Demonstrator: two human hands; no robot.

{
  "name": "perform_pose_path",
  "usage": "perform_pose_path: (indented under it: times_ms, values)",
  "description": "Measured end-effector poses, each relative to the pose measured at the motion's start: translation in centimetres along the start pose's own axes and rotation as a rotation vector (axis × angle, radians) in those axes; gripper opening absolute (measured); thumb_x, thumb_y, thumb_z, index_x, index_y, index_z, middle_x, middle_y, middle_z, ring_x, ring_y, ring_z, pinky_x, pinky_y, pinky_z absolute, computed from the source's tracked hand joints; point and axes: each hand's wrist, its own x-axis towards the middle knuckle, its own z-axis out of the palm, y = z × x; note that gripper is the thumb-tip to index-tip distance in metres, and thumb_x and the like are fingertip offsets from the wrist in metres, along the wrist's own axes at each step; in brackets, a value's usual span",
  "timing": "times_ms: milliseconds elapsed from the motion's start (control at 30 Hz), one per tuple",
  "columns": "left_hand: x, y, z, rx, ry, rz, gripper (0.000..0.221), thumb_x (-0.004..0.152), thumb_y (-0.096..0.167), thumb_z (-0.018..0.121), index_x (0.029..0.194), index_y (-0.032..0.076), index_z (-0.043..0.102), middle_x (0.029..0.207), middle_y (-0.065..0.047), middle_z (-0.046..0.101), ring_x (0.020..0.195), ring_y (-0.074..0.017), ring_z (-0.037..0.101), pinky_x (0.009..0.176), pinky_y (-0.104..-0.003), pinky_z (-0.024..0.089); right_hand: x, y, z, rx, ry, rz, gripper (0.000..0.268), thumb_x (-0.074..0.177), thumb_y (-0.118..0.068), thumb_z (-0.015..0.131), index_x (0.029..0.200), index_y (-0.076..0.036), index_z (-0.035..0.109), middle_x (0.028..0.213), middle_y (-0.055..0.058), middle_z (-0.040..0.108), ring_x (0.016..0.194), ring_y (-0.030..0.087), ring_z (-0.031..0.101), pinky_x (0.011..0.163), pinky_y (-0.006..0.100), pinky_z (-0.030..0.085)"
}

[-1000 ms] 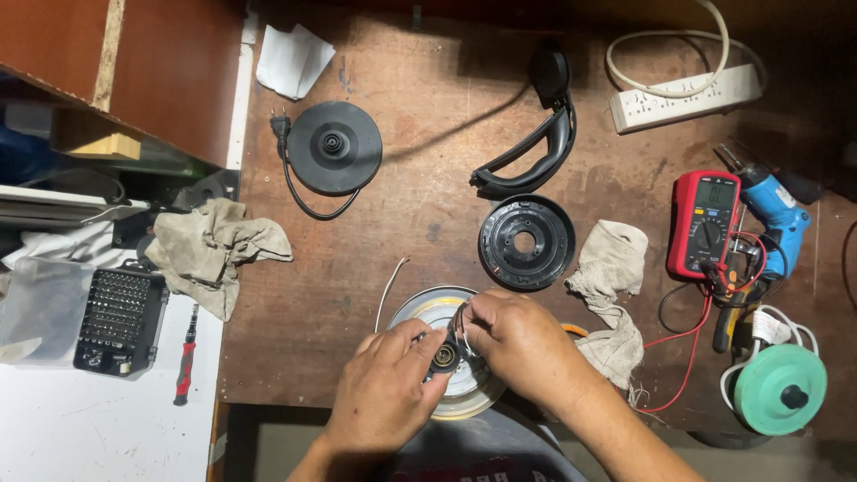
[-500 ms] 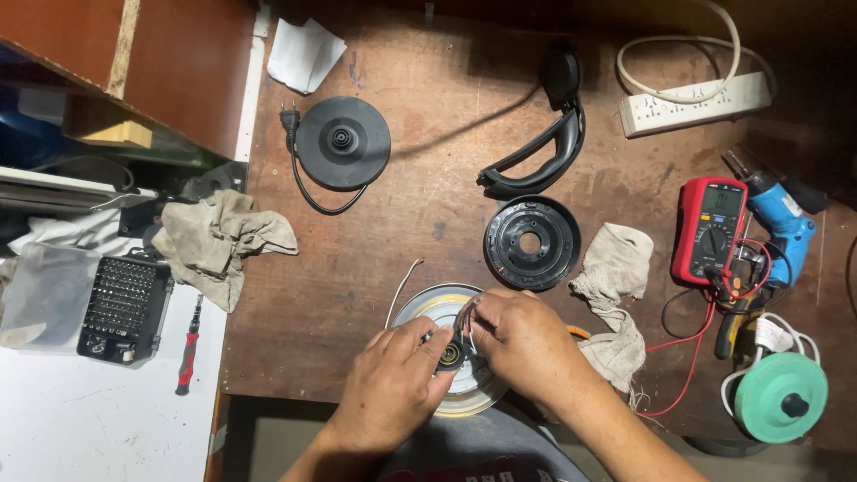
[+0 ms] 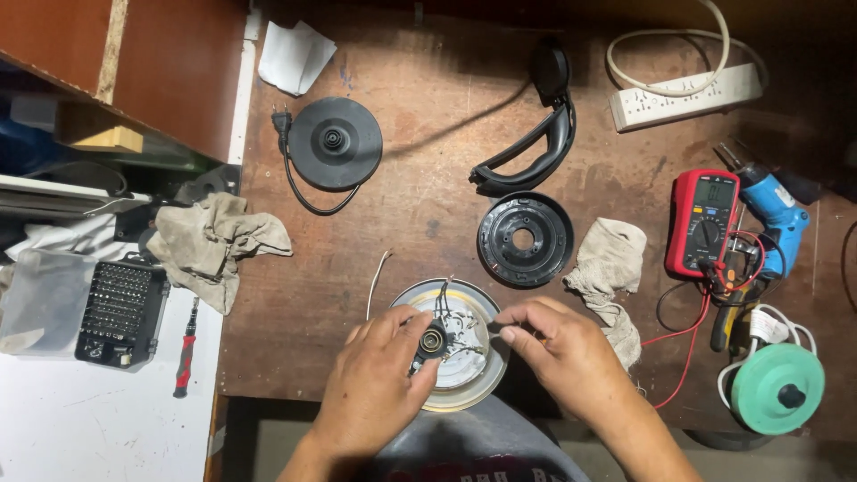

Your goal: Wiring the base of an electric kettle by connecting leads to the heating element terminals.

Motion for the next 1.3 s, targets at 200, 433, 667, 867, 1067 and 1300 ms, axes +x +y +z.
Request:
perform_pose_path:
  times_ms: [200,433,667,867,1067,1300]
  values:
    - [0.6,0.5,-1.8,-0.067,-0.089,-0.089,0.065,0.102,0.029,0.081,0.163,0.014,0.066,0.164,-0.005,0.068,0.139,-0.0334,0.07,0.109,-0.059,0.061,-2.6,0.1,1.6,-0.058,-0.04,-0.001,0.018,0.107,-0.037,0.08,0.117,-0.025,0.089,0.112,-0.007,0.091,0.107,0.018,0.086,0.098,0.035,0.061]
    - [1.2,0.7,-2.9,-0.131,-0.133,-0.14,0.065,0.1,0.022,0.076,0.164,0.018,0.067,0.17,0.004,0.068,0.148,-0.0248,0.068,0.112,-0.056,0.061,-2.6,-0.1,3.6,-0.238,-0.029,-0.028,0.029,0.107,-0.045,0.078,0.131,-0.03,0.085,0.122,-0.006,0.089,0.112,0.027,0.085,0.089,0.048,0.065]
    - [0.8,0.2,-3.3,-0.126,-0.17,-0.145,0.074,0.1,0.024,0.085,0.169,0.02,0.062,0.175,0.003,0.063,0.151,-0.0257,0.066,0.11,-0.058,0.062,-2.4,-0.3,3.5,-0.254,-0.101,0.092,0.033,0.106,-0.052,0.076,0.135,-0.038,0.083,0.129,-0.011,0.087,0.119,0.026,0.084,0.09,0.052,0.067]
    - [0.6,0.1,-4.2,-0.176,-0.218,-0.204,0.078,0.1,0.024,0.082,0.174,0.027,0.057,0.178,0.006,0.063,0.158,-0.0225,0.062,0.113,-0.055,0.063,-1.5,-1.4,3.3,-0.224,0.008,-0.035,0.047,0.101,-0.052,0.084,0.144,-0.033,0.079,0.125,-0.007,0.088,0.118,0.02,0.084,0.092,0.046,0.065]
    - [-0.2,-1.1,-3.5,-0.227,-0.076,-0.133,0.069,0.101,0.028,0.083,0.168,0.026,0.066,0.17,0.001,0.073,0.157,-0.0235,0.065,0.123,-0.048,0.054,0.2,-1.6,3.4,-0.204,0.093,-0.283,0.018,0.112,-0.036,0.075,0.12,-0.023,0.084,0.115,-0.001,0.09,0.103,0.028,0.085,0.092,0.045,0.064]
    - [-2.5,-5.0,-3.8,-0.442,0.114,-0.575,0.06,0.103,0.042,0.075,0.161,0.027,0.076,0.153,-0.007,0.084,0.128,-0.0195,0.079,0.114,-0.036,0.056,0.1,-0.5,3.2,-0.227,0.023,-0.042,0.023,0.108,-0.042,0.074,0.124,-0.032,0.087,0.125,-0.011,0.092,0.12,0.016,0.085,0.098,0.04,0.065]
